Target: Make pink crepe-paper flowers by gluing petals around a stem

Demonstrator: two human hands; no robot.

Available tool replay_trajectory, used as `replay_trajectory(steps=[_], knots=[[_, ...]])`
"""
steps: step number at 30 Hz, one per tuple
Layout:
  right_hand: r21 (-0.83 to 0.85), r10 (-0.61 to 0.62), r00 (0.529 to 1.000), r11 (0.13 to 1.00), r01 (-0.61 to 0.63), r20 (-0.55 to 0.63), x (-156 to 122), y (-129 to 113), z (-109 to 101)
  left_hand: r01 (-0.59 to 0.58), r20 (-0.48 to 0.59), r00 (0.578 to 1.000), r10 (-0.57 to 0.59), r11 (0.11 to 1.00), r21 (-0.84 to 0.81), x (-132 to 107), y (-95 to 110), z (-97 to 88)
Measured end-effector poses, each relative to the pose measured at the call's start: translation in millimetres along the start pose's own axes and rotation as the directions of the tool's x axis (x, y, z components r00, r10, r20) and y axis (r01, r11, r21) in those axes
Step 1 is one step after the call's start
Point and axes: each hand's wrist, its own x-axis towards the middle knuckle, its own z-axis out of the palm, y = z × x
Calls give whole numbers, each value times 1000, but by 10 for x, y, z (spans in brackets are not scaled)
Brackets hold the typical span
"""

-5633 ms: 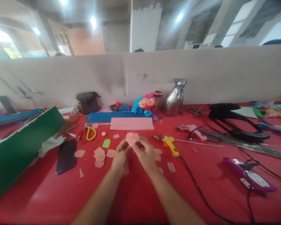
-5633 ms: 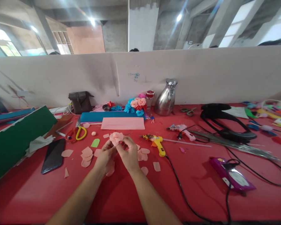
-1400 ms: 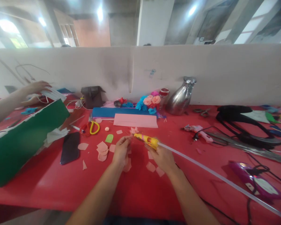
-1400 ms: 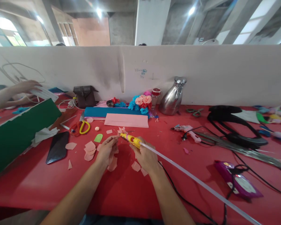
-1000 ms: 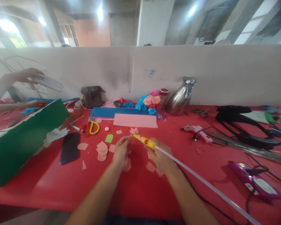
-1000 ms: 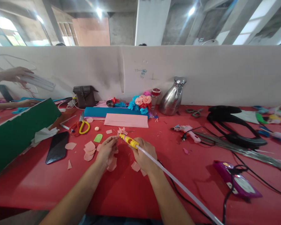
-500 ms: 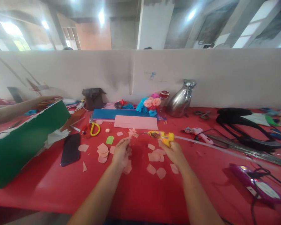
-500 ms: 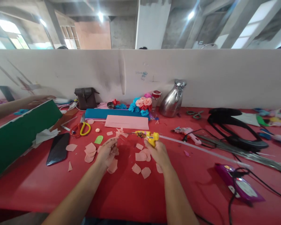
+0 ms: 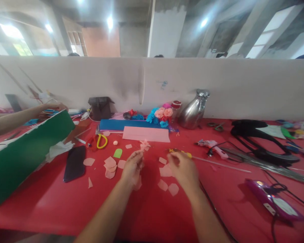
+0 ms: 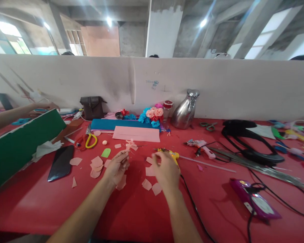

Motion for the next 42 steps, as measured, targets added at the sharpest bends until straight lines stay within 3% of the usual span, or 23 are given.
replay_trajectory(steps=[3,6,12,18,26,31,38,42], knots=[[481,-11,972,870,-106,234,-53,-333,249,-12,-11,1000,12,1000,-11,-19,-13,22],[693,61,963,683,-231,261,-60,-531,448,-12,6,1000,12,1000,-19,-34,-19,45],[809,172,942,483,-335,288,-68,-584,527,-25,28,999,26,1000,-10,-59,-34,78],[825,231,914,396,-402,334,-76,-521,553,-50,64,997,48,998,35,-78,-85,66],[850,230,917,352,-391,326,-69,-465,549,-58,107,993,47,993,100,-121,-122,92],[836,200,947,448,-317,252,-78,-402,551,-35,-61,997,43,992,122,-109,-82,126],[832,156,942,440,-337,298,-100,-416,549,-41,-12,999,42,994,100,-55,-72,94],[804,156,951,509,-309,267,-97,-447,503,-12,-25,1000,15,995,97,-71,-58,94]])
